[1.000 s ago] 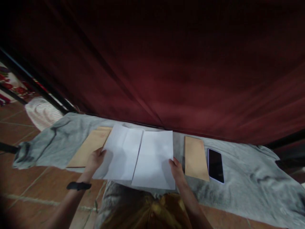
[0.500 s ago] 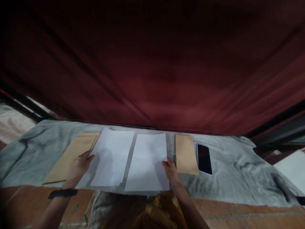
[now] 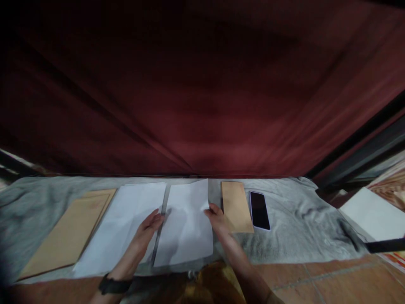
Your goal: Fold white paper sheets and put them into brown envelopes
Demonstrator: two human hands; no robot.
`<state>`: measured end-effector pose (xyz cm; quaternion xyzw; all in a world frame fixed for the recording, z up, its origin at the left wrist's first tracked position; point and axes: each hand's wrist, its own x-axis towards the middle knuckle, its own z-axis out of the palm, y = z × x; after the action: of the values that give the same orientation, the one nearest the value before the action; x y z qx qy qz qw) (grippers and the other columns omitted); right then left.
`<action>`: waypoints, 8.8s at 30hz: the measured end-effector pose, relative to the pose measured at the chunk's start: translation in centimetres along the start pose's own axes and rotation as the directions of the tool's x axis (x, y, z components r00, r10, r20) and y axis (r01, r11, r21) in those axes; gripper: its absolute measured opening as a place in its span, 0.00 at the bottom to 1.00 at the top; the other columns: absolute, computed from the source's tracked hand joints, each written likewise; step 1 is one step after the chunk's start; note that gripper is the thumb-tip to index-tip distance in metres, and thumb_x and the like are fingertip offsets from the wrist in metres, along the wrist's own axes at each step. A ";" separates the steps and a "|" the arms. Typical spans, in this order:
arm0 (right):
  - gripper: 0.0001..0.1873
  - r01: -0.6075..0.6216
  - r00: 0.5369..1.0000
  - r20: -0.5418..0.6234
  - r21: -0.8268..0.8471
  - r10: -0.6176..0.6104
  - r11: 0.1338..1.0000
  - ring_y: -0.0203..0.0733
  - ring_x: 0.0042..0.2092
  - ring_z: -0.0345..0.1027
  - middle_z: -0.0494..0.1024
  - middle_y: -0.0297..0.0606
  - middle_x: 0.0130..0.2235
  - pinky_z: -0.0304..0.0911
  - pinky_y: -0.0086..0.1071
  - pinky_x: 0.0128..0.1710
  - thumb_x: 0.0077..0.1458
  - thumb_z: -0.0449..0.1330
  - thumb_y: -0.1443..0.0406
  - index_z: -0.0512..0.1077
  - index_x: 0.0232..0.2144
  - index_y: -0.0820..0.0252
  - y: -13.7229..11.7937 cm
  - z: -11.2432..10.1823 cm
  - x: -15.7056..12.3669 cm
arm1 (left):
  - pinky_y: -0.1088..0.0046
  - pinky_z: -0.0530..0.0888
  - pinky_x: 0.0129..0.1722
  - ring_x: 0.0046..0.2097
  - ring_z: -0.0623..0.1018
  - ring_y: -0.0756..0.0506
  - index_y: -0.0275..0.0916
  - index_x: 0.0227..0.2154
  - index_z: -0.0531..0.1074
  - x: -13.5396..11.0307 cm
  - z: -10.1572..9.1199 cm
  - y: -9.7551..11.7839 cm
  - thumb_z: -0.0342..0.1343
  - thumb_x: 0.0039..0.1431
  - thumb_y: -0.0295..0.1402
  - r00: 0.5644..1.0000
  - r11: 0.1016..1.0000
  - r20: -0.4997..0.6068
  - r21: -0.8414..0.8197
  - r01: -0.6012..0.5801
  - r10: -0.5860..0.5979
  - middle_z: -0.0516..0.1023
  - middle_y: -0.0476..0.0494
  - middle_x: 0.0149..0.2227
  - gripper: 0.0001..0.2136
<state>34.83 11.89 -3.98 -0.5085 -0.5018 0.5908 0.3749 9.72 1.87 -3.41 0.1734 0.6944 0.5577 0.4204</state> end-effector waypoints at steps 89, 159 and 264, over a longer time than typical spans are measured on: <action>0.28 0.161 0.983 -0.063 -0.179 -0.175 0.971 0.48 0.42 0.75 0.82 0.43 0.39 0.70 0.36 0.42 0.62 0.55 0.44 0.78 0.46 0.61 3.6 -2.6 -6.4 | 0.67 0.76 0.42 0.38 0.79 0.42 0.41 0.30 0.76 -1.9 -1.0 0.9 0.56 0.54 0.55 0.870 0.809 0.437 0.411 -0.420 0.229 0.80 0.46 0.30 0.20; 0.28 0.435 0.814 0.320 -0.889 -0.484 0.145 0.53 0.71 0.51 0.59 0.47 0.70 0.47 0.54 0.68 0.70 0.52 0.60 0.60 0.68 0.57 4.6 5.9 -1.0 | 0.62 0.71 0.45 0.39 0.80 0.40 0.30 0.57 0.68 -1.6 4.1 -0.5 0.37 0.72 0.31 0.869 -0.032 0.230 0.970 -0.240 0.438 0.81 0.34 0.38 0.20; 0.26 0.538 0.841 0.496 -0.806 -0.216 0.246 0.51 0.60 0.62 0.71 0.46 0.59 0.49 0.45 0.65 0.62 0.59 0.63 0.69 0.61 0.57 0.3 6.5 6.1 | 0.44 0.68 0.60 0.64 0.71 0.31 0.36 0.60 0.71 -6.1 -6.6 -5.0 0.46 0.69 0.43 0.766 -0.091 0.299 0.949 -0.303 0.569 0.70 0.30 0.64 0.23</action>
<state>27.30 16.23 -5.81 -0.4000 -0.8998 0.1571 0.0760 9.24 -8.20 -5.50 0.5651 0.8177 0.0668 -0.0869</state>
